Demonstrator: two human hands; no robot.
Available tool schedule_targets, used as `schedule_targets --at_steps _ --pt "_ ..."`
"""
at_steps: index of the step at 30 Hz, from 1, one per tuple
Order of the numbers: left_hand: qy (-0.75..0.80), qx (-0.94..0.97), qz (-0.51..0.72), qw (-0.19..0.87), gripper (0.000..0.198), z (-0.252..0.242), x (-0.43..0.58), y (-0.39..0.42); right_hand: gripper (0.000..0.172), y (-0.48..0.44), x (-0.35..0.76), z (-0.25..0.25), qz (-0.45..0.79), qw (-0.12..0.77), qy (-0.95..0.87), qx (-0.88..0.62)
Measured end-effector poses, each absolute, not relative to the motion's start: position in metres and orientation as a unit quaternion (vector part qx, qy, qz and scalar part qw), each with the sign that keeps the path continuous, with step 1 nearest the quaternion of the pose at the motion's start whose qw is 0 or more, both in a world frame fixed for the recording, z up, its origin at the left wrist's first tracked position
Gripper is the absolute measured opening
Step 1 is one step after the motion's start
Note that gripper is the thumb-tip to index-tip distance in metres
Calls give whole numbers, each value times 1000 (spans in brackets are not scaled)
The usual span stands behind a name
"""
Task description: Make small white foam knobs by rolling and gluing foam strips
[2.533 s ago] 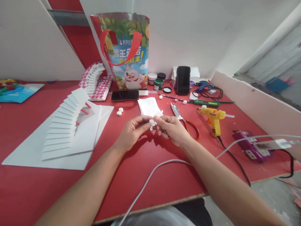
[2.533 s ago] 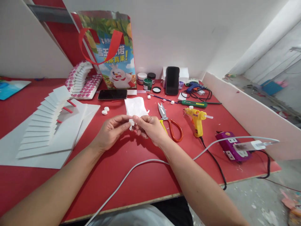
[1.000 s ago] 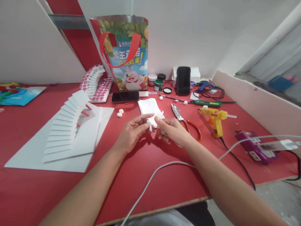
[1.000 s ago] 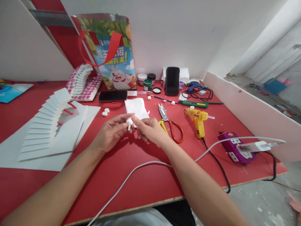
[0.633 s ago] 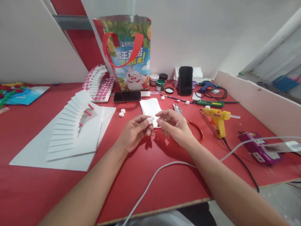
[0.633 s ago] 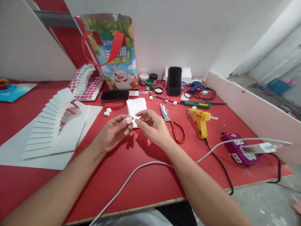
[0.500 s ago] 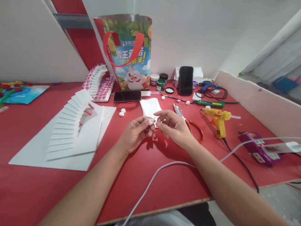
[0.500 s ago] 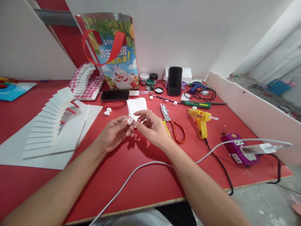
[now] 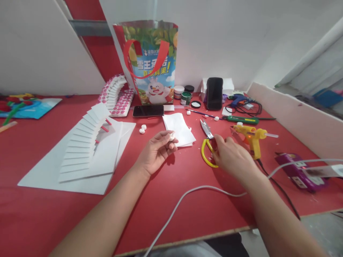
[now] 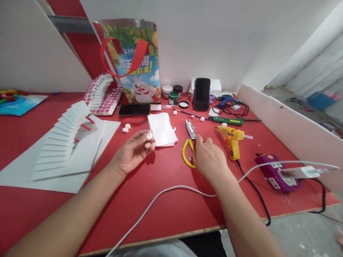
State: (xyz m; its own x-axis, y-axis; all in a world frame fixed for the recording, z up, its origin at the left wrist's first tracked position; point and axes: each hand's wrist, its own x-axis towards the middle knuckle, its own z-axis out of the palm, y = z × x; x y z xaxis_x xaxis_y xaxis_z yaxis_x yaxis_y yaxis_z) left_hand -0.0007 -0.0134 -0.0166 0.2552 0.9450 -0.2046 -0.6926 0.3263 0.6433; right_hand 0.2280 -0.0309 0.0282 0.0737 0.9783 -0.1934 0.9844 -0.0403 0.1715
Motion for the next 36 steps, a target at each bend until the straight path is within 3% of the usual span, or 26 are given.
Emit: schedule_targets --at_steps 6,14,16,18,21,23,27,36 --pt "327 191 551 744 20 -20 1 -12 59 -20 233 37 -98 118 667 729" --pt "301 190 563 746 22 -16 -1 -12 38 -6 224 32 -97 133 608 777" --pt "293 191 572 742 21 -15 -2 -12 34 -4 235 23 -97 69 596 794" --pt "286 196 576 740 21 -15 -2 -12 32 -6 245 16 -145 -72 603 781" --pt "287 195 580 737 20 -16 -3 -11 39 -12 246 16 -304 -332 611 651" --pt "294 188 583 734 20 -16 -3 -11 44 -16 237 24 -358 -395 618 578" --pt "307 182 588 726 17 -12 -4 -10 52 -20 213 40 -330 -349 706 520" --pt "302 198 591 721 15 -7 -5 -12 66 -29 209 23 -119 -212 843 480"
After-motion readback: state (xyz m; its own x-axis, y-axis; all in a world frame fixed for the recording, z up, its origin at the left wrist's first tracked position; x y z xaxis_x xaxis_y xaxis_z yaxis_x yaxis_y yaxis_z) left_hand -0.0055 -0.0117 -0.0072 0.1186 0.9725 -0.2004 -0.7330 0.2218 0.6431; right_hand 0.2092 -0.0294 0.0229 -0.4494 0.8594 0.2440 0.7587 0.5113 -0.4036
